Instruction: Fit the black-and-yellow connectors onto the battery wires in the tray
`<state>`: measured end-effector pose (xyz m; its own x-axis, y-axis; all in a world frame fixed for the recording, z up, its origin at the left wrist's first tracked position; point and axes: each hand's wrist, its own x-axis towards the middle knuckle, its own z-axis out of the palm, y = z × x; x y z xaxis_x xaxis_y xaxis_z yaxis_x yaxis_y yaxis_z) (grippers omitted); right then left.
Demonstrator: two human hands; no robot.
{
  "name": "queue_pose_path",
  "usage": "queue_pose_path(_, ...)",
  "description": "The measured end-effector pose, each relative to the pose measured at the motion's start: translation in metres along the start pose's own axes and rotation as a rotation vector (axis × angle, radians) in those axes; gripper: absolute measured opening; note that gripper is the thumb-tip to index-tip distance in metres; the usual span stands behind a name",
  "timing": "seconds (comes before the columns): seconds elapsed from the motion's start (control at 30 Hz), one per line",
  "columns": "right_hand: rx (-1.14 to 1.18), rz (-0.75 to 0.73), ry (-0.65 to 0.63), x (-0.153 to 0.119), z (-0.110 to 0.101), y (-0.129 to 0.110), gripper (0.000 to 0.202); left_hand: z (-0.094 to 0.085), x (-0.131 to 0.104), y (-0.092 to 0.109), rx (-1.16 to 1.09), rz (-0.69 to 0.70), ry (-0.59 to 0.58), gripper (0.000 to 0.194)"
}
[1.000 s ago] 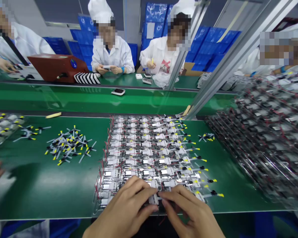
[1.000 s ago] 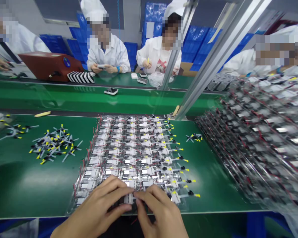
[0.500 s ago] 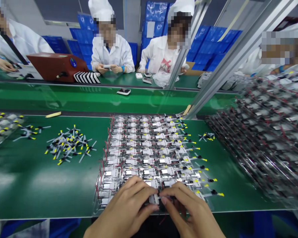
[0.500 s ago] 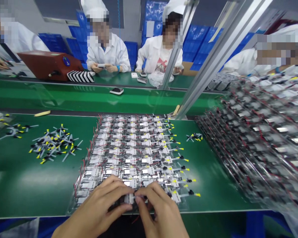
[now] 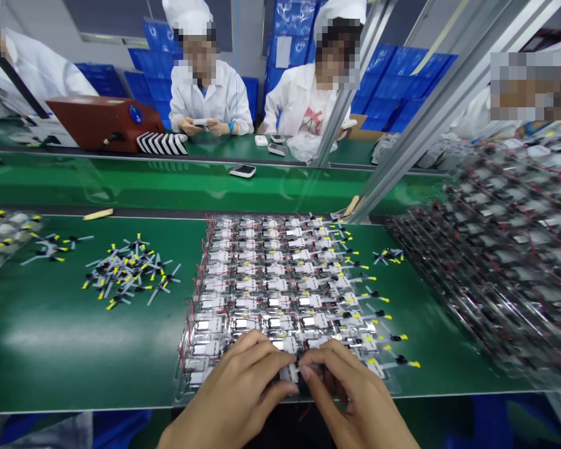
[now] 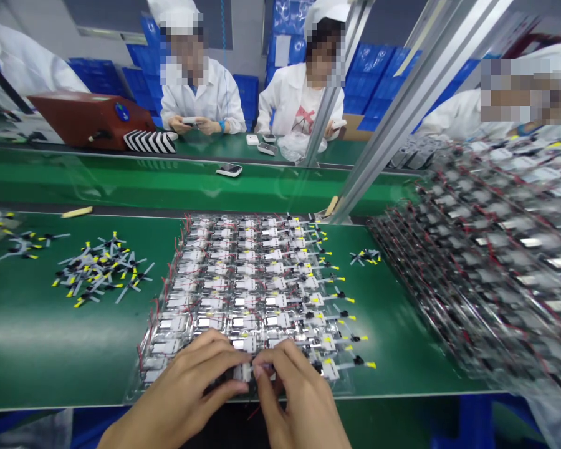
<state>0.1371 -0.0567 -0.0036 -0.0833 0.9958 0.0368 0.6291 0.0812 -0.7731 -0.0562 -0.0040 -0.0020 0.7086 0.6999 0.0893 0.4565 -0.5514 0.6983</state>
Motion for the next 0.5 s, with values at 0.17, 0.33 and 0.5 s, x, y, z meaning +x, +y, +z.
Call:
queue_pose_path(0.17, -0.018, -0.010, -0.019, 0.0007, -0.0002, 0.0014, 0.018, 0.0012, 0.0003, 0.0009, 0.029, 0.023, 0.024, 0.016)
queue_pose_path(0.33, -0.004, -0.039, -0.028, 0.0013, -0.0015, 0.0005, 0.020, 0.0007, 0.0017, 0.0016, 0.061, 0.037, 0.026, 0.013)
queue_pose_path(0.5, -0.052, -0.059, -0.041, 0.0024, -0.0025, 0.0009, 0.021, 0.0003, 0.0016, 0.0017, 0.050, 0.036, 0.011, 0.014)
